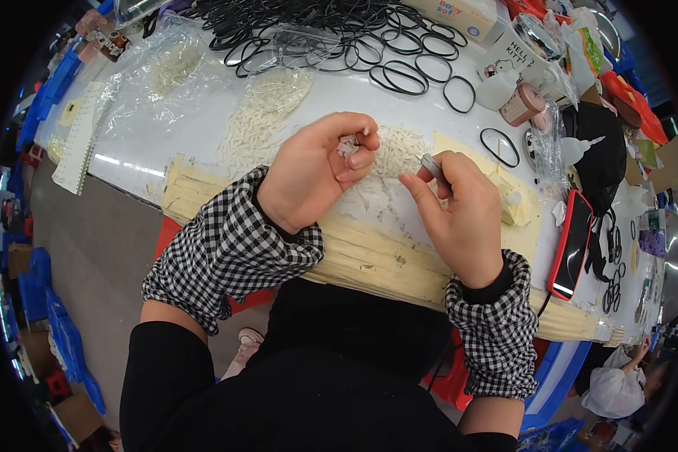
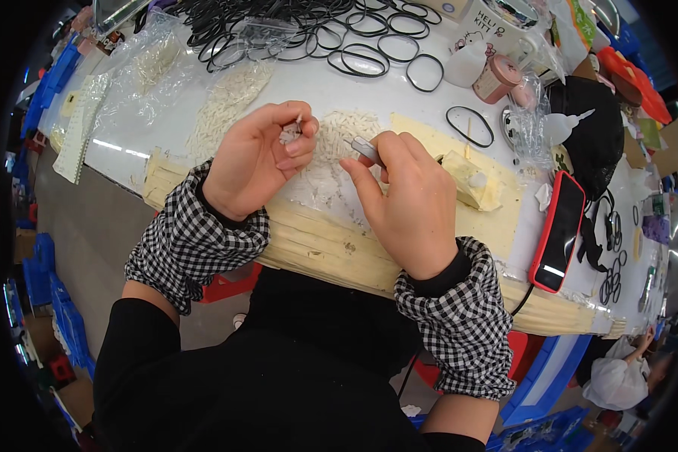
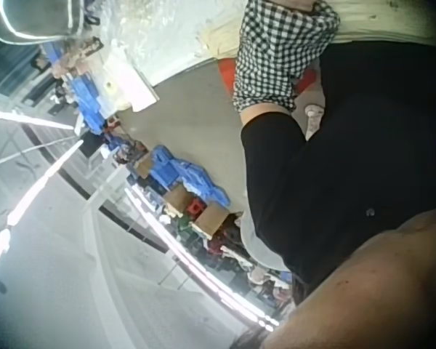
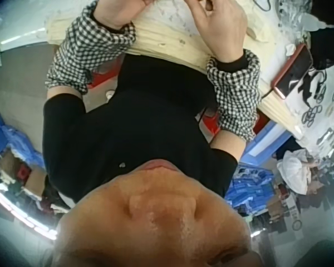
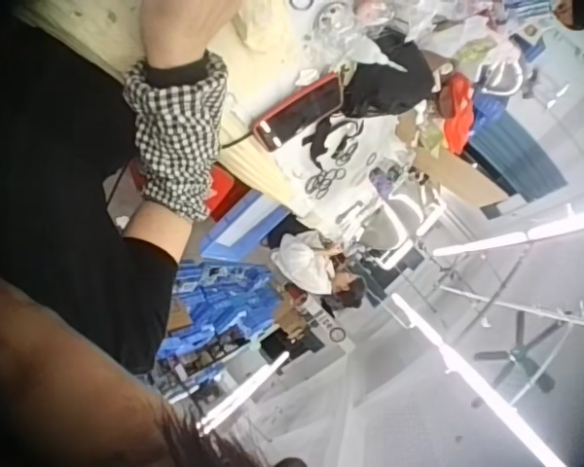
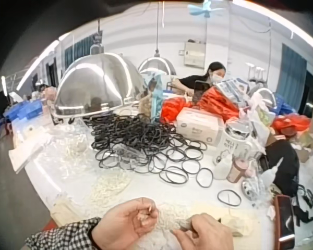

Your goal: Placing small white components into plastic bags using tweezers on a factory workbench.

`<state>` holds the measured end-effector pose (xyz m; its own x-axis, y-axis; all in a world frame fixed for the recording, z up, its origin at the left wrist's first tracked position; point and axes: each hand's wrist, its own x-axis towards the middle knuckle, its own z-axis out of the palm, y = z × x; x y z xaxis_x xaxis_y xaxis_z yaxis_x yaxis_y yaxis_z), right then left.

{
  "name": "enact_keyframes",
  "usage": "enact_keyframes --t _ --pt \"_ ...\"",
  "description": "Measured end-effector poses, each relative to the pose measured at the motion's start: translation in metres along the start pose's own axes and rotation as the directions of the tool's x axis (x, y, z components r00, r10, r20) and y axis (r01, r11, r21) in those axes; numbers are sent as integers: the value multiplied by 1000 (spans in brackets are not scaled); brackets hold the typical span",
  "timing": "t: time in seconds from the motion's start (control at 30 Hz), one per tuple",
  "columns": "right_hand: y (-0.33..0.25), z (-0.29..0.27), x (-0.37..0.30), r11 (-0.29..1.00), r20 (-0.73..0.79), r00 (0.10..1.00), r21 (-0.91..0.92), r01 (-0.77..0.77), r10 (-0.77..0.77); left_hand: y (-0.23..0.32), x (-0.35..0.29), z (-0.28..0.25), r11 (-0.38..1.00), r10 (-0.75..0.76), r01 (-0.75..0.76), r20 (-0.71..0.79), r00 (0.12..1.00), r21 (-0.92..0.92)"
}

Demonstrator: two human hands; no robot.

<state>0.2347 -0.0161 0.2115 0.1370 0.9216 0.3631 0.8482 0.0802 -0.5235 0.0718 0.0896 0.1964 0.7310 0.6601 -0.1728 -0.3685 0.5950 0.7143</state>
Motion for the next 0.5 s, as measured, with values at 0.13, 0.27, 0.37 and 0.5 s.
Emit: enact_keyframes --t 0.13,0.27,0.37,0.5 --pt "5 10 -5 998 45 998 -31 55 -53 0 2 -7 980 4 -13 -43 999 -200" --pt "1 16 -6 992 94 995 -117 54 -43 -1 1 -3 984 -3 -15 -102 995 -175" --pt "1 17 -8 978 100 991 -177 107 -90 -1 0 2 995 4 -16 -122 993 -97" --pt "0 15 -6 992 26 997 -100 75 -73 -2 0 3 999 15 -13 -60 998 44"
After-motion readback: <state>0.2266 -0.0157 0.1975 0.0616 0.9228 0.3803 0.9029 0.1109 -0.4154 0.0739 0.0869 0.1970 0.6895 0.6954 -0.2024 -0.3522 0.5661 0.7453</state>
